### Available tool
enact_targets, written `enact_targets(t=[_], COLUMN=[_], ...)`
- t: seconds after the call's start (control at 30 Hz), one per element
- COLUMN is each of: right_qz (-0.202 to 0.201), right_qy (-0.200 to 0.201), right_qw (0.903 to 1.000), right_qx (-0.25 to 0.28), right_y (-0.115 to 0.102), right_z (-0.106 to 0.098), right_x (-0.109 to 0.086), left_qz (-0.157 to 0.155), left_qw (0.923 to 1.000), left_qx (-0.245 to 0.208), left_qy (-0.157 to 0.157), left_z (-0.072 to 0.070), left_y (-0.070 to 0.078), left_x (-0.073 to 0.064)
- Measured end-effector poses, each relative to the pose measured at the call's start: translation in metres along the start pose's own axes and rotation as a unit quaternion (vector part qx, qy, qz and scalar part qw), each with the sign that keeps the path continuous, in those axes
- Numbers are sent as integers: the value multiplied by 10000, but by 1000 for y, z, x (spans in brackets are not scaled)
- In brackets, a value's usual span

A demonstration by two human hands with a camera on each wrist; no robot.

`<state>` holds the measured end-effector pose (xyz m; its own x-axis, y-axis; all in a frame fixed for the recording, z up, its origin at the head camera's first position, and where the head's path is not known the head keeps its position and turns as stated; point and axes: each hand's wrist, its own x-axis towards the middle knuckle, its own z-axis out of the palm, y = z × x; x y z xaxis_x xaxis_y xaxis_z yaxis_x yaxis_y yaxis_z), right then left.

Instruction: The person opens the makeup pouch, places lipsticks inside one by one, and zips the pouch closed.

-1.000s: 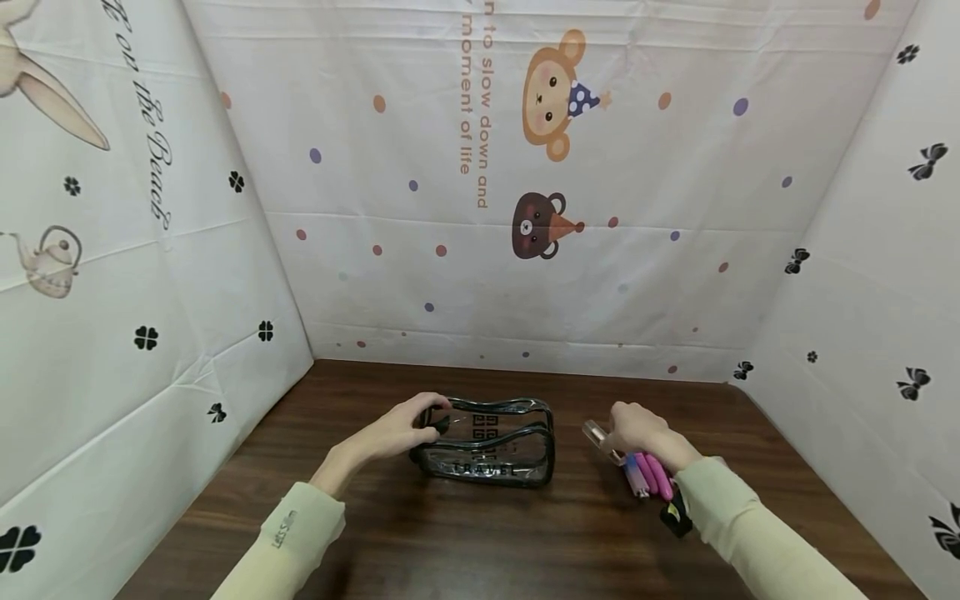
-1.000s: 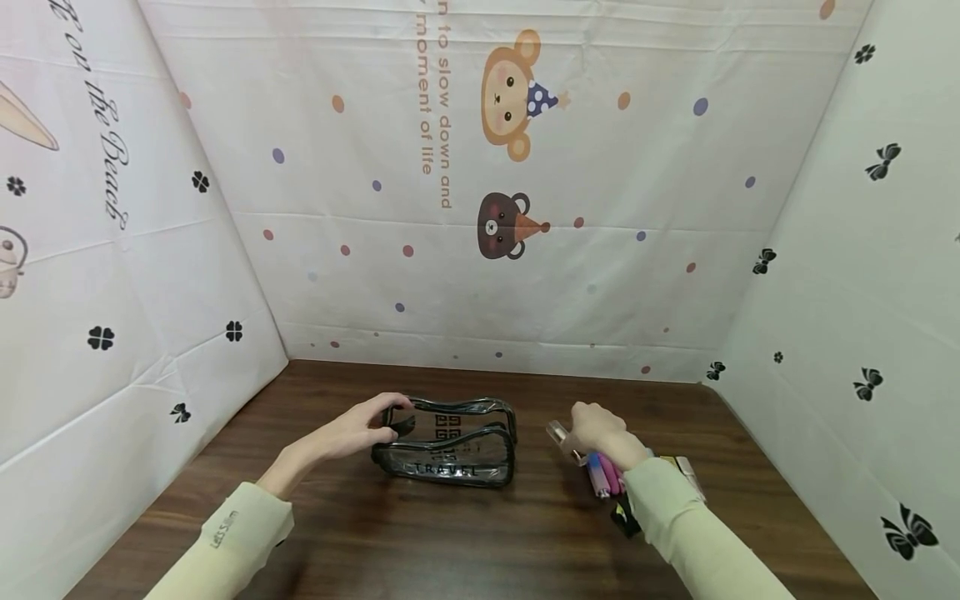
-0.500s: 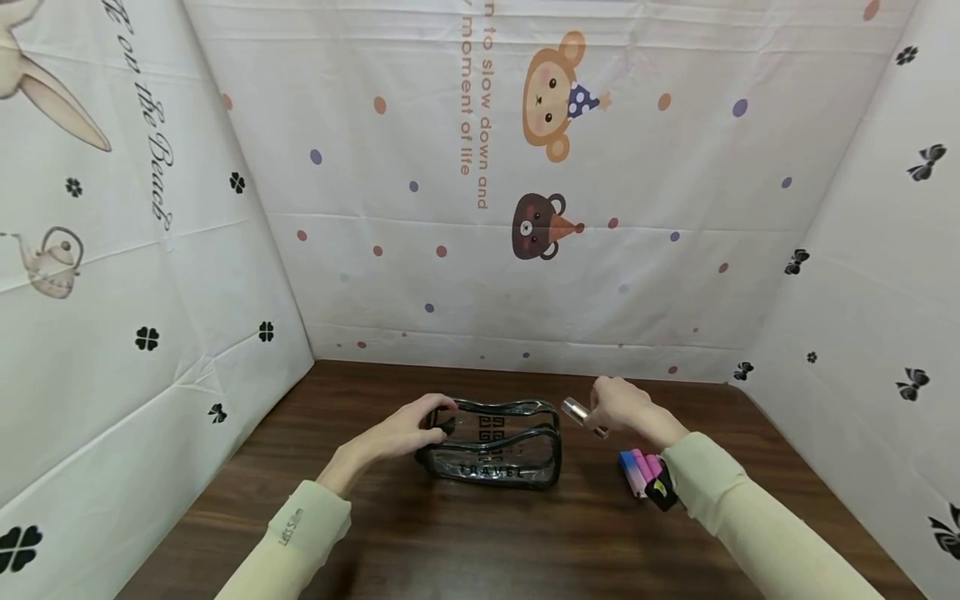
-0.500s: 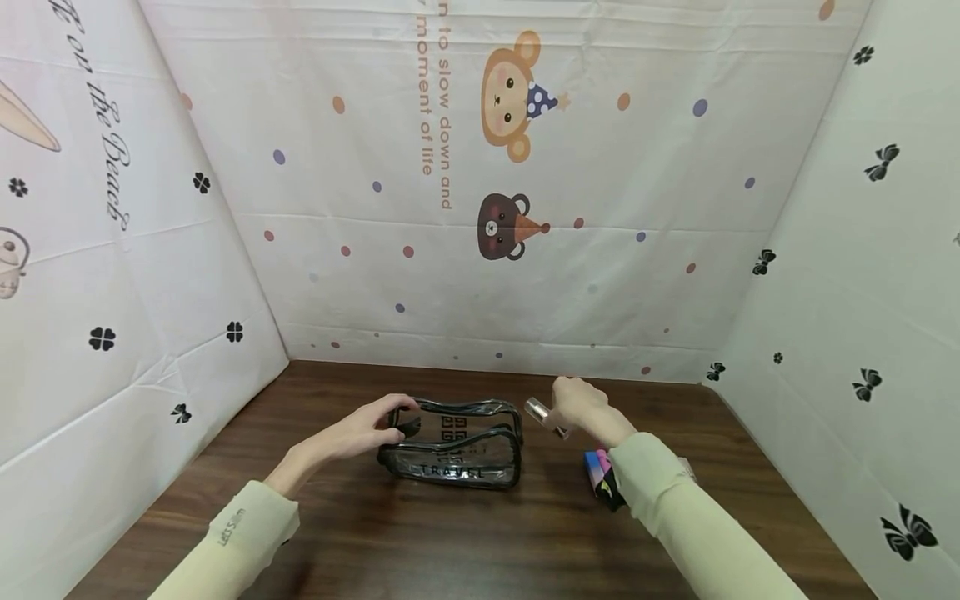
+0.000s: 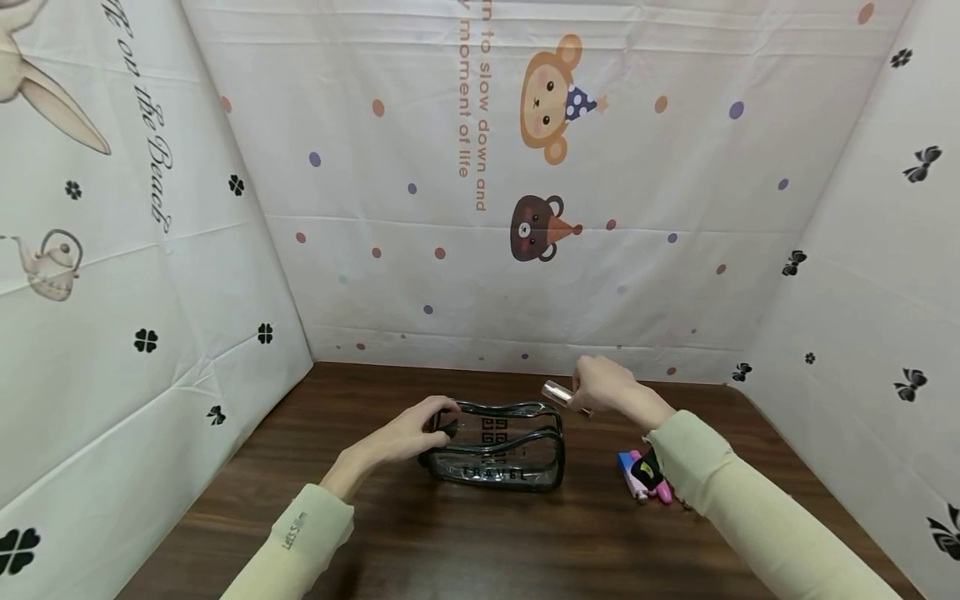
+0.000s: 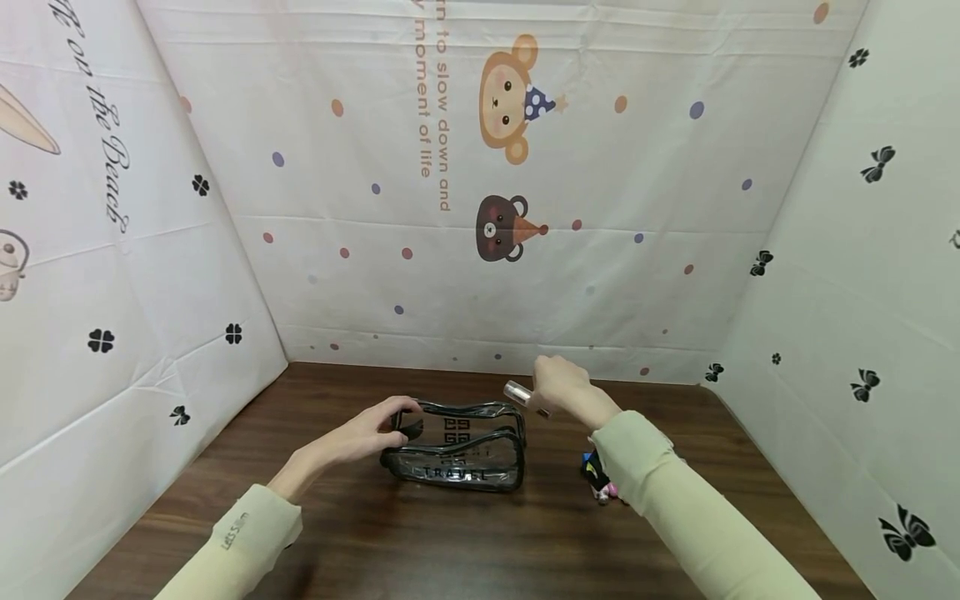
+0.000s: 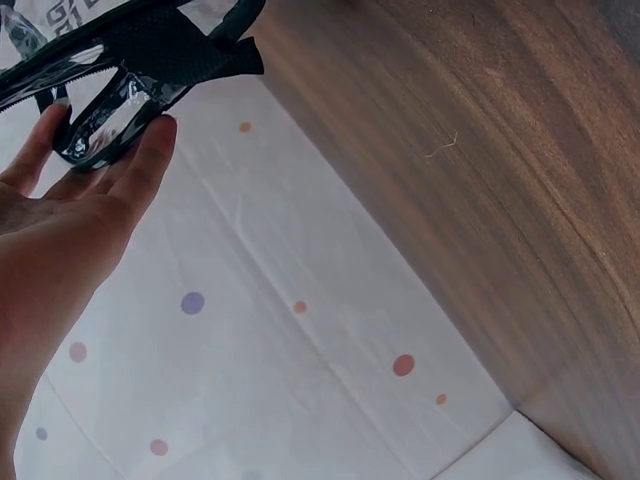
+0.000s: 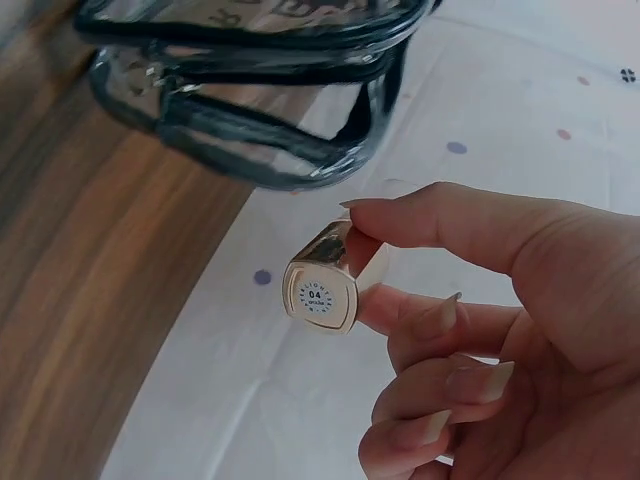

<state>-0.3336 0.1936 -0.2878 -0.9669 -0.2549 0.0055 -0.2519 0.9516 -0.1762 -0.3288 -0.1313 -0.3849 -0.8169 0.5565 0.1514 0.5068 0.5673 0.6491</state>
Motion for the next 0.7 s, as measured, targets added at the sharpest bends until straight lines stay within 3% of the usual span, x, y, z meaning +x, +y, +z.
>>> enact_targets(t=[0.7], right_qz=[-750], right_qy=[-377], right_qw=[9963], right_qx=[185], right_y=[-73], right_z=[13], right_x=[11], left_qz=[-52], left_qw=[9999], left_qx=[20], left_qy=[84], left_z=[3], left_y=[-1], left_x=[0])
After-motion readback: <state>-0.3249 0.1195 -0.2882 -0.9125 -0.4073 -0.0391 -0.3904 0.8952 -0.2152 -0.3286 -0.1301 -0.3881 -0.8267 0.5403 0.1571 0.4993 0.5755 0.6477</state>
